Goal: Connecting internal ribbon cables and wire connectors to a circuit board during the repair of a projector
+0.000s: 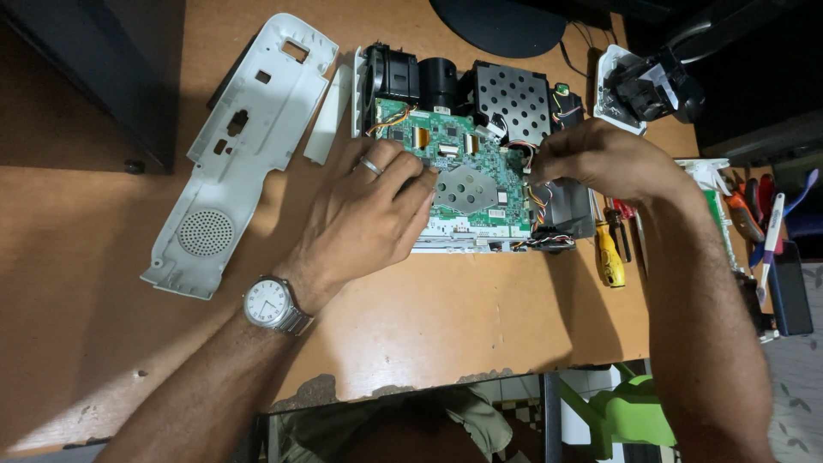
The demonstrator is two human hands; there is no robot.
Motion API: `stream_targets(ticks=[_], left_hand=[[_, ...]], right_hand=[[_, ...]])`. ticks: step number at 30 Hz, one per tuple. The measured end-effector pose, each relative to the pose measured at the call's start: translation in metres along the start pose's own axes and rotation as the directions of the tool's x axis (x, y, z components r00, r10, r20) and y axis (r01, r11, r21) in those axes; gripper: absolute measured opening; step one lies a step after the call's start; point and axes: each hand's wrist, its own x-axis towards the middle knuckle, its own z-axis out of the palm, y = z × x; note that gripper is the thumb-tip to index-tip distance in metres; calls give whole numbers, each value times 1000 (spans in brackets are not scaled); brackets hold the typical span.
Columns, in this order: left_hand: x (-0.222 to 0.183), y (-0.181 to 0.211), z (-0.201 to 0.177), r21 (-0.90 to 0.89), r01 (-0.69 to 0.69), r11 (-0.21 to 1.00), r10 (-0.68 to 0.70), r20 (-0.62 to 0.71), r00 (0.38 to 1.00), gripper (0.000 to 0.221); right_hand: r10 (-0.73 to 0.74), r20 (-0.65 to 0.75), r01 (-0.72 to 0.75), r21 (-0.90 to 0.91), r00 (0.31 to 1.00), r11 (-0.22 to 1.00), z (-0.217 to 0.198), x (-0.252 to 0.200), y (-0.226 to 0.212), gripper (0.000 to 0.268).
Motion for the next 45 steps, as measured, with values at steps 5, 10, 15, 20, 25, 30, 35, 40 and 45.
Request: stream_targets(ticks=[5,10,15,20,25,30,35,40,45], left_hand=[[-1,0,1,0,8,1000,-8,7,1000,16],[1,1,-2,-5,6,1000,-6,-8,1000,13],[1,1,-3,-8,9,1000,-9,2,1000,14],[1,1,-2,-7,11,1000,-11,-2,1000,13],[-3,1,2,17,23,1000,-23,8,1000,14],[-7,0,6,1,42,999,-42,24,999,18],[-6,0,6,-29,40,999,-40,13,999,17],[-4,0,4,-38,42,998,-41,2,999,14],[-3,1,3,-28,47,999,-46,13,999,13]], right_hand=[[18,-24,-19,-58,1000,998,2,-8,-16,25],[18,-26,-22,-136,1000,990,2,-5,-18,28],[68,-90,-77,-104,994,992,6,-9,-26,21],[50,-96,-63,-136,994,989,5,-9,-27,24],[47,-42,-53,-158,998,986,4,-13,-22,28],[68,-96,-59,100,993,993,6,-16,-12,21],[129,-130,-117,95,983,989,9,-24,-22,21],[175,-143,-137,240,974,961,9,-40,-29,18],[218,-294,-213,50,931,976,4,-38,-6,31]])
